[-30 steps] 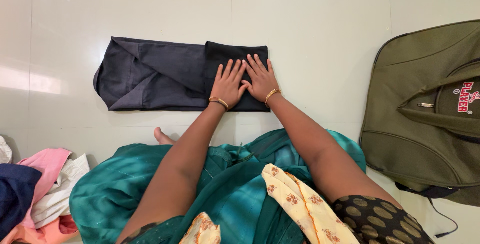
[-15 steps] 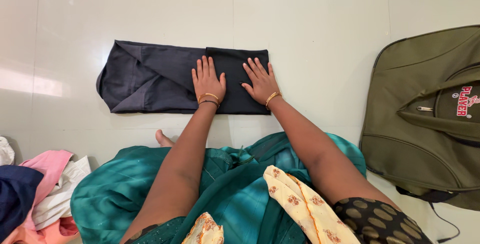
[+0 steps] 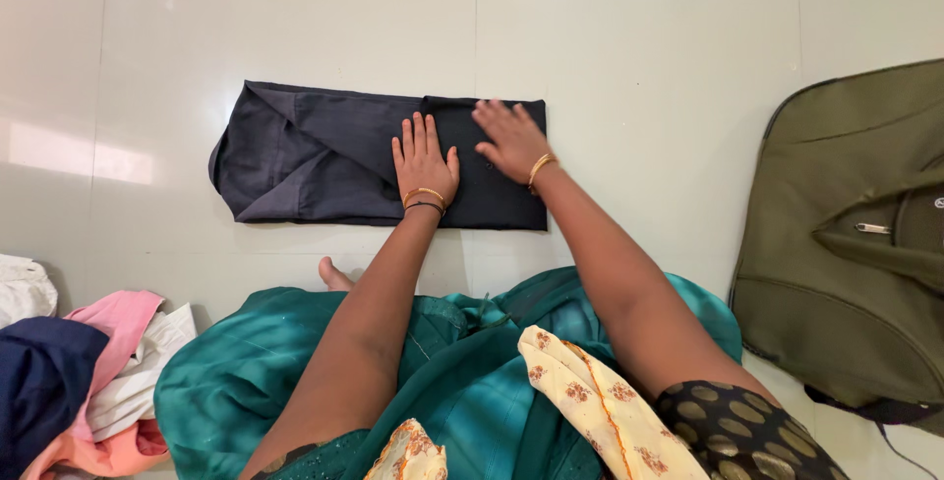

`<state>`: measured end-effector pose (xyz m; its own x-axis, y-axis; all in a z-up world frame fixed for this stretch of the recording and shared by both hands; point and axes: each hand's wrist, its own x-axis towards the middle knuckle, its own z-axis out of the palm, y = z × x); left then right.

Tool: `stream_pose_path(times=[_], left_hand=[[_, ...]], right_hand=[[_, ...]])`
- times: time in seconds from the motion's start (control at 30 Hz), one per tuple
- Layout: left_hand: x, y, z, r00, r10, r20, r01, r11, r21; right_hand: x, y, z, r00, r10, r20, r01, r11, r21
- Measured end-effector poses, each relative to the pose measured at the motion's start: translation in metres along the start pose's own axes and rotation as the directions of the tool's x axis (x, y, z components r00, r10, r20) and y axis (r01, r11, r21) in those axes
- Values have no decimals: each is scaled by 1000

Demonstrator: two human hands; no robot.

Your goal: The person folds a dark long-sleeved shirt on a tiled floor. They smooth the fabric, fold the sleeves inward, fold the shirt in half lengthwise, and then fold it into a compact rectangle. The shirt is placed on the floor next to a green backpack.

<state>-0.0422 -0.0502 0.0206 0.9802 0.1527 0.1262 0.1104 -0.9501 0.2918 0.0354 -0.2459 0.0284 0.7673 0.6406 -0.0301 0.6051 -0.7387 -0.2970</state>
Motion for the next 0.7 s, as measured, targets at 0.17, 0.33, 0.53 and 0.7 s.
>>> stream_pose_path(times=[0.17, 0.33, 0.53, 0.7], left_hand=[[0, 1, -3, 1000, -5, 10, 5, 1000, 4], [-1, 2, -2, 1000, -7, 13, 7, 1000, 0], [1, -3, 6, 1000, 1, 9, -1, 1000, -9], [3, 1, -3, 1000, 3, 19, -4, 999, 34]], right_hand=[[-3, 41, -4, 909, 398, -122, -396, 917, 38], [-8, 14, 0, 918, 309, -250, -309, 950, 42], [-21, -68, 19, 973, 119, -197, -117, 993, 22], [-25, -67, 19, 973, 115, -201, -127, 991, -46]])
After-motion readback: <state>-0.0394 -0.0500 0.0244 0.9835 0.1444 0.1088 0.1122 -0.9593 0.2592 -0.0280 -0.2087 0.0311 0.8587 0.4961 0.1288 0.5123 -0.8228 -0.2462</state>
